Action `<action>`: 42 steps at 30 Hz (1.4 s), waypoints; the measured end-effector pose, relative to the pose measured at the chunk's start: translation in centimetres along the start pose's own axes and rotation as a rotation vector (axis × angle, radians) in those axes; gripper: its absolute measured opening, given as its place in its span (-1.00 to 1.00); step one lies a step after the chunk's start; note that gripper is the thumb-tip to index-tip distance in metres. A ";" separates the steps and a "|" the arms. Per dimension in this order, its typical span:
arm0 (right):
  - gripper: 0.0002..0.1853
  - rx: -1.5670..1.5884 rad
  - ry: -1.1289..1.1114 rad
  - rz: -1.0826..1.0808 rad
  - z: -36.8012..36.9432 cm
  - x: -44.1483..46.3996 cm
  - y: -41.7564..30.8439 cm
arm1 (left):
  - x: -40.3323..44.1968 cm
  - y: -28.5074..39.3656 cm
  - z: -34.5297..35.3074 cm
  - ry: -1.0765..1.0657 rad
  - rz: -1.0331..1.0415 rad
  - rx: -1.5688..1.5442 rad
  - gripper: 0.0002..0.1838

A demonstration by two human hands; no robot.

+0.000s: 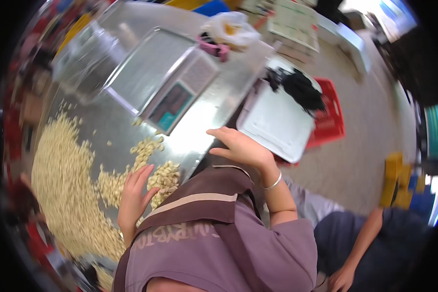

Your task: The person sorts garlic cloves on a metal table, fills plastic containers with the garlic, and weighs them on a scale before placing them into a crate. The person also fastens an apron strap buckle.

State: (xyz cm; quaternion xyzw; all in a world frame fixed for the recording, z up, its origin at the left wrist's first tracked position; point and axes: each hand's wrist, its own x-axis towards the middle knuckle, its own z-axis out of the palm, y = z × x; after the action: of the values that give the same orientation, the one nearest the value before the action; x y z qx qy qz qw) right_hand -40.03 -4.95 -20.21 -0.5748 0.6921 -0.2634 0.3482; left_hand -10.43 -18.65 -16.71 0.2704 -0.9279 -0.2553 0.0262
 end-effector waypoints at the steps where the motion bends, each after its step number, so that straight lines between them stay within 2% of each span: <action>1: -0.49 -0.003 -0.040 -0.034 -0.5 1.8 -0.1 | -0.7 -0.5 0.1 0.035 -0.059 -0.006 -0.40; 8: -0.50 -0.080 -0.088 -0.355 -4.5 13.0 -0.2 | -3.0 -1.1 1.0 0.224 -0.467 -0.010 -0.41; 16: -0.56 -0.128 -0.305 -0.463 -7.0 24.9 -1.6 | -2.7 0.0 3.8 0.357 -0.693 -0.127 -0.50; 17: -0.58 -0.161 -0.270 -0.581 -6.5 26.7 -1.8 | -3.1 0.1 4.2 0.379 -0.720 -0.143 -0.51; 20: -0.55 -0.132 -0.292 -0.584 -3.9 29.1 -6.4 | -4.4 -0.5 6.0 0.521 -0.807 -0.255 -0.53; 22: -0.52 0.060 -0.332 -0.725 0.3 30.1 -7.6 | -6.2 -1.8 8.4 0.676 -0.860 -0.386 -0.54; 23: -0.50 0.162 -0.351 -0.780 2.8 30.1 -7.6 | -7.2 -2.6 9.9 0.774 -0.935 -0.348 -0.53; 26: -0.46 0.299 -0.257 -0.733 11.6 28.8 -5.5 | -10.4 -5.4 13.1 0.988 -1.121 -0.251 -0.49; 28: -0.46 0.161 -0.223 -0.733 15.7 26.1 -3.7 | -12.0 -7.2 14.5 1.055 -1.215 -0.242 -0.49; 30: -0.47 0.074 -0.350 -0.607 18.6 23.5 -2.3 | -13.1 -9.9 16.2 1.074 -1.271 -0.254 -0.49; 32: -0.48 -0.221 -0.241 -0.681 20.0 21.9 -2.5 | -14.0 -12.6 17.0 1.077 -1.307 -0.216 -0.46; 35: -0.48 -0.238 -0.154 -0.524 23.1 22.3 -1.3 | -12.1 -16.7 16.2 1.023 -1.307 -0.086 -0.40; 36: -0.48 -0.254 -0.186 -0.557 24.0 22.6 -1.1 | -11.1 -17.7 15.7 0.970 -1.288 -0.037 -0.37; 38: -0.48 -0.283 -0.254 -0.620 25.6 22.9 -1.1 | -8.2 -18.4 14.8 0.655 -1.339 0.097 -0.33; 41: -0.48 -0.159 -0.459 -0.712 27.9 22.5 -3.1 | -6.7 -17.6 16.7 0.716 -1.140 -0.006 -0.31; 42: -0.49 -0.064 -0.538 -0.730 28.3 22.2 -3.8 | -6.6 -16.6 17.2 0.641 -1.131 -0.054 -0.33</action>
State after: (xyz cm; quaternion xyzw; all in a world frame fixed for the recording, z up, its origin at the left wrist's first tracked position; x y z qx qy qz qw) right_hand -17.65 -26.43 -38.77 -0.8396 0.3366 -0.1887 0.3822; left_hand 0.10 -19.38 -39.14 0.7792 -0.5817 -0.1596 0.1703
